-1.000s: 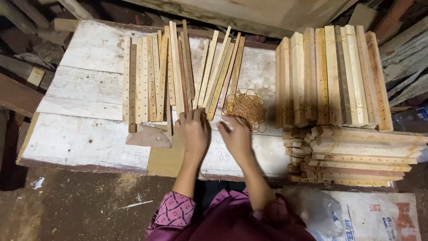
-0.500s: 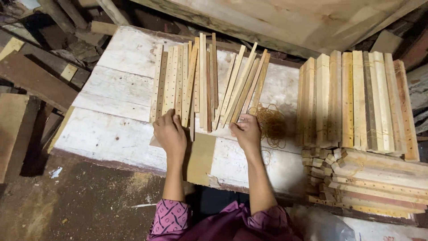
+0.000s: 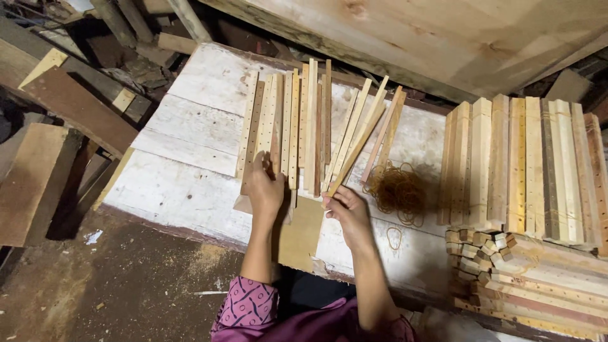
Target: Bundling wooden slats together by wrapping rubber bands around their ends
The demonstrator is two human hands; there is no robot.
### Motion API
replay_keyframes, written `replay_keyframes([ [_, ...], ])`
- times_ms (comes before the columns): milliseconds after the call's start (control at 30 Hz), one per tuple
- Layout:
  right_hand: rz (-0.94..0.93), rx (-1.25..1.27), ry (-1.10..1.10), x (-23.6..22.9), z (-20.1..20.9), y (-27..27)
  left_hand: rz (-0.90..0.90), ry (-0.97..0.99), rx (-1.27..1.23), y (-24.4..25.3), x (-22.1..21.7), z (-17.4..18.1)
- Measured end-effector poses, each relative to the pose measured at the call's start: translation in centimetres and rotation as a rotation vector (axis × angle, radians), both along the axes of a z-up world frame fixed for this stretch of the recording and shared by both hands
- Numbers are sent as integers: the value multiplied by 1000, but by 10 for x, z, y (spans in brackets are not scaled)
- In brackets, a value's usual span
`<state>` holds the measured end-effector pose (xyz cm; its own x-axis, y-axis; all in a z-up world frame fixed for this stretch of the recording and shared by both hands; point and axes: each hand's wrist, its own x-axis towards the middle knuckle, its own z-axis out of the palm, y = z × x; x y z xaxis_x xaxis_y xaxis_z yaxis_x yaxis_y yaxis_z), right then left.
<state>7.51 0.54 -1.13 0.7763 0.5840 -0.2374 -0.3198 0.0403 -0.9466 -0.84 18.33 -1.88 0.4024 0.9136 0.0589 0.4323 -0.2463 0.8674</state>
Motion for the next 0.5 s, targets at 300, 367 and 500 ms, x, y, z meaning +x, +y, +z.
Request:
replay_keyframes([
  [300,216,-157,-212,-17,34,24,-219,-8,-343,-11,-15,28],
  [367,318,-238,-288,-23,42,33,-291,12,-484,-35,-35,76],
  [500,375,-306,-385,-12,11,42,-253,-43,-578,-29,-42,39],
])
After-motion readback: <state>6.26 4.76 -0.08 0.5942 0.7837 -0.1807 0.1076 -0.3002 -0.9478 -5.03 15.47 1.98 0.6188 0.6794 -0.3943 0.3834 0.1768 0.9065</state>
